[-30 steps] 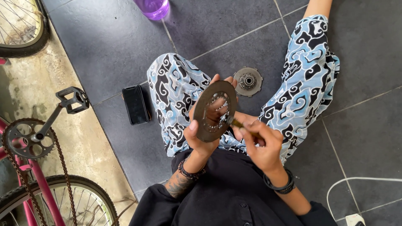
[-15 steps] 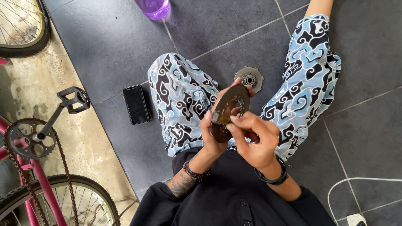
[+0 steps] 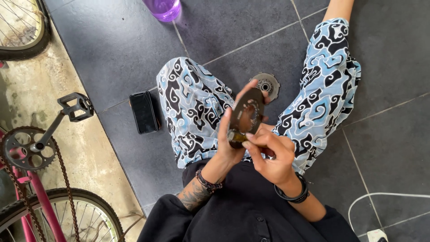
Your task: The person sits on the floor and cleans a bicycle sprocket using a small brush. They scrub the teeth and surface of the sprocket, rotating it to access different areas, while a bicycle and other parts are visible nearby.
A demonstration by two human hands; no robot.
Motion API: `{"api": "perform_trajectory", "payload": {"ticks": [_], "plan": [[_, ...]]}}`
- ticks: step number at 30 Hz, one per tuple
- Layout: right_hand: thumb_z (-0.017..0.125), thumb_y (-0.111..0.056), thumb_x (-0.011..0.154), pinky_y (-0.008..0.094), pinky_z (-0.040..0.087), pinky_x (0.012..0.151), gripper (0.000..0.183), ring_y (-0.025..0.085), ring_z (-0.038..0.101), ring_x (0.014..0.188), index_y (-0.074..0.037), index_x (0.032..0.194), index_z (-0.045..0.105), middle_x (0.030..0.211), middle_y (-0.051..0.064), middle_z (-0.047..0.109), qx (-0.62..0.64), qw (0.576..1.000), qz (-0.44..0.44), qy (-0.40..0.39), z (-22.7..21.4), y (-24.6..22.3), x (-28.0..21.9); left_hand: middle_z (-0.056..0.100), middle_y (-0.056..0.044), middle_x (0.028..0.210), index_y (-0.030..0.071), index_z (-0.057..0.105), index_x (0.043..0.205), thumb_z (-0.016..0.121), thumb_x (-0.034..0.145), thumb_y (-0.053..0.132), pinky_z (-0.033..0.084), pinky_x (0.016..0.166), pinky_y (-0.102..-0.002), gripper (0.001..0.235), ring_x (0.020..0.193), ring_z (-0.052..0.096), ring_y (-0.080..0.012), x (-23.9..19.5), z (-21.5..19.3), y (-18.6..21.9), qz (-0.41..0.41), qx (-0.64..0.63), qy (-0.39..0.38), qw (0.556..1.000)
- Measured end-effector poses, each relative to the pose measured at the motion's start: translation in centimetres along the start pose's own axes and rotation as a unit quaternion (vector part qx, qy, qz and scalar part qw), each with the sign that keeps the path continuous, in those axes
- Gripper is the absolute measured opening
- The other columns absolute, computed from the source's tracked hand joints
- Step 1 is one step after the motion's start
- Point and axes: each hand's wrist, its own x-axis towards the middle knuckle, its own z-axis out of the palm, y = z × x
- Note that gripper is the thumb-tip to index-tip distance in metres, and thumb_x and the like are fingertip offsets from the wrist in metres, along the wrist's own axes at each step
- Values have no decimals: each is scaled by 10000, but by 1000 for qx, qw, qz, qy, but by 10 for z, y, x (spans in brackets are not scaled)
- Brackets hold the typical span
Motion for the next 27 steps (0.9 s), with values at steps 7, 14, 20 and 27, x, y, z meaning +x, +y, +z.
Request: {"api": "perform_trajectory", "payload": {"ticks": [7,14,20,27], "plan": [[757,33,863,217,357,348,40,114,379,344,38,828,738,463,36,500,-6,1000,-3,-8,8,-3,-4,500,-232,1375,58,270,1605,343,982,705,521,870,-327,901,1251,517,-278,4,-18,5,-5,-50,22,999],[775,6,854,232,333,324,53,107,382,338,36,823,745,506,51,553,-5,999,32,-2,-5,6,-21,507,-225,1381,87,334,1573,298,988,711,464,881,-350,856,1251,501,-277,0,-10,-1,-2,56,23,998],[767,32,868,232,320,322,48,101,381,341,59,839,739,547,86,598,3,1000,-2,13,1,-2,2,490,-199,1390,76,332,1574,270,993,683,412,889,-326,842,1266,469,-252,-4,-2,7,14,109,16,994],[792,14,840,232,327,325,96,116,388,339,32,769,728,514,60,567,6,1000,24,1,8,0,-23,515,-211,1399,58,311,1592,308,972,729,431,885,-324,914,1254,506,-250,2,-14,3,6,61,8,998]]}}
